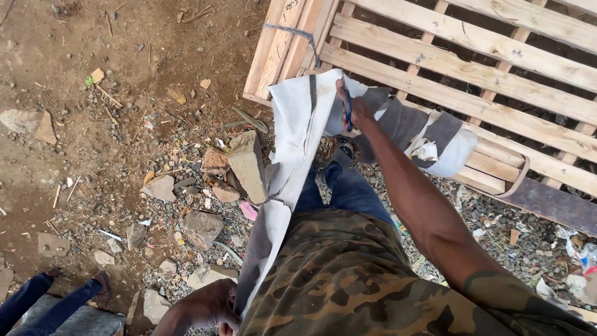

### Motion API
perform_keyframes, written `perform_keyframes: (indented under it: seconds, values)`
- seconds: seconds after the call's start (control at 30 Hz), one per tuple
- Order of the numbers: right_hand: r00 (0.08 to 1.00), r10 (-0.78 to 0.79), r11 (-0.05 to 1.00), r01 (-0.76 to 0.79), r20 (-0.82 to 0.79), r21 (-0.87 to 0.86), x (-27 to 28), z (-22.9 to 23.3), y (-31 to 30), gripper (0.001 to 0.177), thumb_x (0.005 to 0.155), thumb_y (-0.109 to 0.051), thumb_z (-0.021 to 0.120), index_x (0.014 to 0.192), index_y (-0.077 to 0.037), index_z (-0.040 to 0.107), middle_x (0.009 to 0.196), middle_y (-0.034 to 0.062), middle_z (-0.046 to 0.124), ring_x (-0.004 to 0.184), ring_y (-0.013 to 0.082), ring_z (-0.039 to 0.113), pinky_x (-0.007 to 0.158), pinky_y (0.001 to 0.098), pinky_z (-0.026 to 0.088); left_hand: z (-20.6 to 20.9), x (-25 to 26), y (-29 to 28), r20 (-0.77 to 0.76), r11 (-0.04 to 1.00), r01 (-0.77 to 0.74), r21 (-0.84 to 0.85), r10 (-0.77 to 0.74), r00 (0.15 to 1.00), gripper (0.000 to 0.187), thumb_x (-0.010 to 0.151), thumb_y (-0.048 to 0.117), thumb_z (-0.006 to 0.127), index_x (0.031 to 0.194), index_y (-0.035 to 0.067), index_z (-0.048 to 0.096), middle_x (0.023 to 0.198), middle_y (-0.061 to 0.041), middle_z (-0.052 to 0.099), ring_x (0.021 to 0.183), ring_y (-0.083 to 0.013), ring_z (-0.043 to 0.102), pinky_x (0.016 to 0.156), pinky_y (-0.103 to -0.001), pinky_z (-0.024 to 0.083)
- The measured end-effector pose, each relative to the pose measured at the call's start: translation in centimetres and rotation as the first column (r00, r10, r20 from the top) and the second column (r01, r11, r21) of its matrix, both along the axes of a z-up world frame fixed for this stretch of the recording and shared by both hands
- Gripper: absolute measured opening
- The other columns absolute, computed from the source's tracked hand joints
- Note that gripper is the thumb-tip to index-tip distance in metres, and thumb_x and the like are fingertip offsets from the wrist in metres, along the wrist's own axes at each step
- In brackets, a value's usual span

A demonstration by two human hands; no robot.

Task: Cutting strips of fabric using scissors on a wooden pallet in an outdoor workshop.

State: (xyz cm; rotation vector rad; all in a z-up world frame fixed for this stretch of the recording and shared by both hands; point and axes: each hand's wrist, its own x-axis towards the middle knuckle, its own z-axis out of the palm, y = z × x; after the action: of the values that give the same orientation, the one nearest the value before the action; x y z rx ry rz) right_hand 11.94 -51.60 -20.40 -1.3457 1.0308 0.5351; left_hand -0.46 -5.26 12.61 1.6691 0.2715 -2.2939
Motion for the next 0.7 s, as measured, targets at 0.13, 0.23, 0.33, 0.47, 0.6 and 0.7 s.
perform_keyframes:
  seconds: [0.13,0.23,0.33,0.47,0.6,0.7]
  values:
    - [0.982,-0.188,0.967,0.185,0.001,-0.174,2.9,2.9,-2.2,0.074,0.082,-0.082,0.057,0.062,-0.01,0.057,0.055,0.0038,0.059,0.038,0.0152,0.056,0.038,0.027,0.047,-2.2,4.4,-2.5,0.082,0.989,-0.14,-0.038,0.143,0.986,0.013,0.086,0.0,0.086,0.093,0.0,0.075,0.08,-0.014,0.083,0.069,-0.023,0.08,0.065,-0.03,0.067]
    - [0.96,-0.275,0.945,0.278,0.044,-0.174,4.5,2.5,-4.2,0.076,0.078,-0.084,0.057,0.062,-0.01,0.057,0.055,0.0033,0.058,0.04,0.0161,0.058,0.04,0.0279,0.052,-1.8,4.9,-2.7,0.153,0.94,-0.342,0.0,0.338,0.929,0.032,0.09,-0.008,0.074,0.116,0.0,0.057,0.082,-0.022,0.082,0.076,-0.0326,0.081,0.069,-0.04,0.065]
    - [0.974,-0.223,0.974,0.224,0.038,-0.034,6.2,4.7,-6.6,0.079,0.072,-0.09,0.05,0.062,-0.012,0.052,0.057,0.003,0.054,0.047,0.0182,0.058,0.05,0.0319,0.055,0.4,5.4,-4.7,0.205,0.947,-0.298,0.117,0.271,0.941,0.052,0.093,-0.003,0.073,0.138,0.005,0.048,0.083,-0.02,0.083,0.082,-0.031,0.082,0.075,-0.038,0.064]
    - [0.894,-0.424,0.895,0.438,0.145,-0.084,7.9,-0.3,-9.9,0.075,0.071,-0.079,0.074,0.063,-0.006,0.058,0.058,0.0054,0.057,0.04,0.0189,0.054,0.038,0.0302,0.046,0.9,4.7,-5.0,0.204,0.954,-0.287,0.089,0.265,0.942,0.026,0.091,-0.005,0.08,0.114,-0.003,0.067,0.084,-0.018,0.081,0.077,-0.0282,0.08,0.069,-0.035,0.066]
    - [0.783,-0.562,0.82,0.569,0.267,0.058,6.3,3.8,-10.6,0.066,0.082,-0.065,0.076,0.056,-0.009,0.053,0.051,0.0067,0.047,0.039,0.019,0.041,0.041,0.0318,0.045,0.3,4.3,-5.3,0.195,0.938,-0.338,0.082,0.318,0.928,0.006,0.091,-0.013,0.079,0.092,-0.007,0.081,0.08,-0.022,0.081,0.069,-0.0281,0.078,0.063,-0.034,0.066]
    - [0.926,-0.294,0.956,0.289,0.236,0.058,3.0,9.2,-8.2,0.066,0.08,-0.076,0.067,0.065,-0.014,0.05,0.058,0.0022,0.051,0.051,0.0144,0.051,0.054,0.0301,0.048,-0.1,5.2,-7.1,0.382,0.975,-0.215,0.051,0.18,0.906,0.011,0.09,0.01,0.087,0.082,0.003,0.084,0.077,-0.01,0.087,0.066,-0.018,0.077,0.057,-0.028,0.051]
